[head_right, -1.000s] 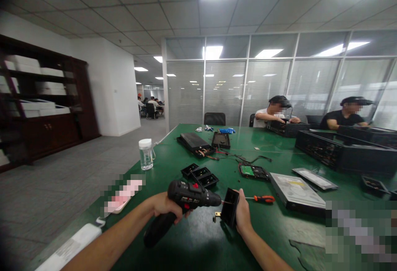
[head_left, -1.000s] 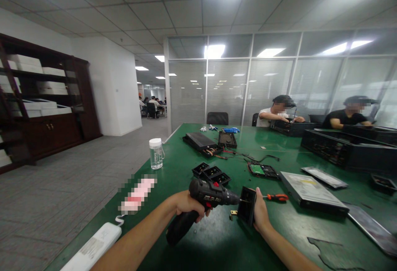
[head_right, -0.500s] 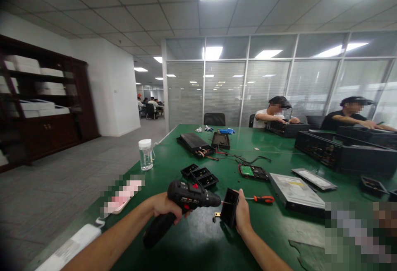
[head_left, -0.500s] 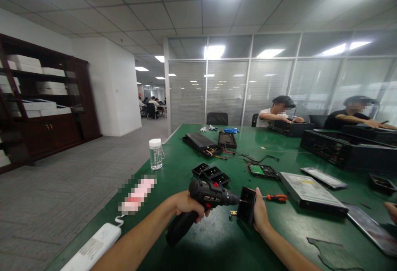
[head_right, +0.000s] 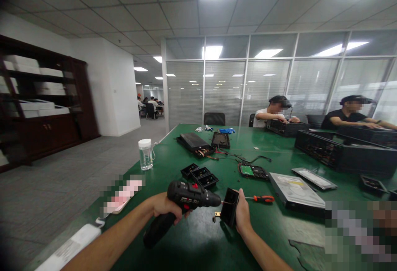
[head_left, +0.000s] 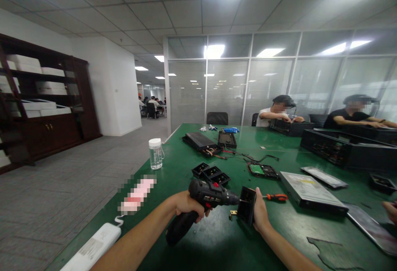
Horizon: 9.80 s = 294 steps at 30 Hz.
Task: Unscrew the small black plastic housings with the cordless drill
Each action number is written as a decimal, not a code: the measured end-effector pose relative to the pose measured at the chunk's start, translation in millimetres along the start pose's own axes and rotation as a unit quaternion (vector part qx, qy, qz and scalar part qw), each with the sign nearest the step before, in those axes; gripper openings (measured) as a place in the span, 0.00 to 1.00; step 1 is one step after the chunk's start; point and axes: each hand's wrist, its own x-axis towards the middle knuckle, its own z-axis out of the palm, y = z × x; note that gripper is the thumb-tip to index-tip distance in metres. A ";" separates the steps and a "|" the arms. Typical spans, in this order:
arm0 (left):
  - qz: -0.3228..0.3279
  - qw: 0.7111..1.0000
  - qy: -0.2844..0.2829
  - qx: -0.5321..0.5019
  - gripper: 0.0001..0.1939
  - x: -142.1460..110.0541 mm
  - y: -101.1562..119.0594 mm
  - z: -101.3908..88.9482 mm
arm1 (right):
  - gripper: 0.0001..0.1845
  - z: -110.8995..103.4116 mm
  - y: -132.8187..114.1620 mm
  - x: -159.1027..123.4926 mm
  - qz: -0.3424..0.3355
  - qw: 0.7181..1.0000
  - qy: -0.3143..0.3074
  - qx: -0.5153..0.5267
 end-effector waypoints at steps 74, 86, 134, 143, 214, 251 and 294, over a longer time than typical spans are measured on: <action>0.004 1.000 -0.007 -0.025 0.12 -0.9 -1.0 0.6 | 0.23 1.3 -3.2 -3.9 0.001 1.000 -0.007 0.008; 0.007 1.000 -0.019 -0.019 0.11 -0.1 -2.6 -0.7 | 0.25 -0.4 -1.6 -1.8 0.005 1.000 -0.008 0.003; 0.008 0.999 -0.021 -0.028 0.11 0.4 -3.8 -0.9 | 0.24 -0.9 -0.7 -1.3 -0.004 1.000 -0.010 0.004; 0.004 1.000 -0.013 -0.019 0.11 0.4 -2.7 -0.8 | 0.24 0.3 -2.2 -2.5 0.003 1.000 -0.009 0.008; -0.005 1.000 -0.021 -0.020 0.12 1.6 -2.0 -1.7 | 0.24 1.0 -2.9 -2.0 0.005 1.000 -0.009 0.019; 0.015 1.000 -0.014 -0.007 0.11 1.6 -5.0 -1.4 | 0.23 0.9 -2.5 -2.2 0.014 1.000 -0.001 0.023; 0.004 1.000 -0.015 -0.016 0.10 0.0 -0.9 -0.3 | 0.23 -1.2 0.9 1.2 0.009 1.000 -0.012 0.023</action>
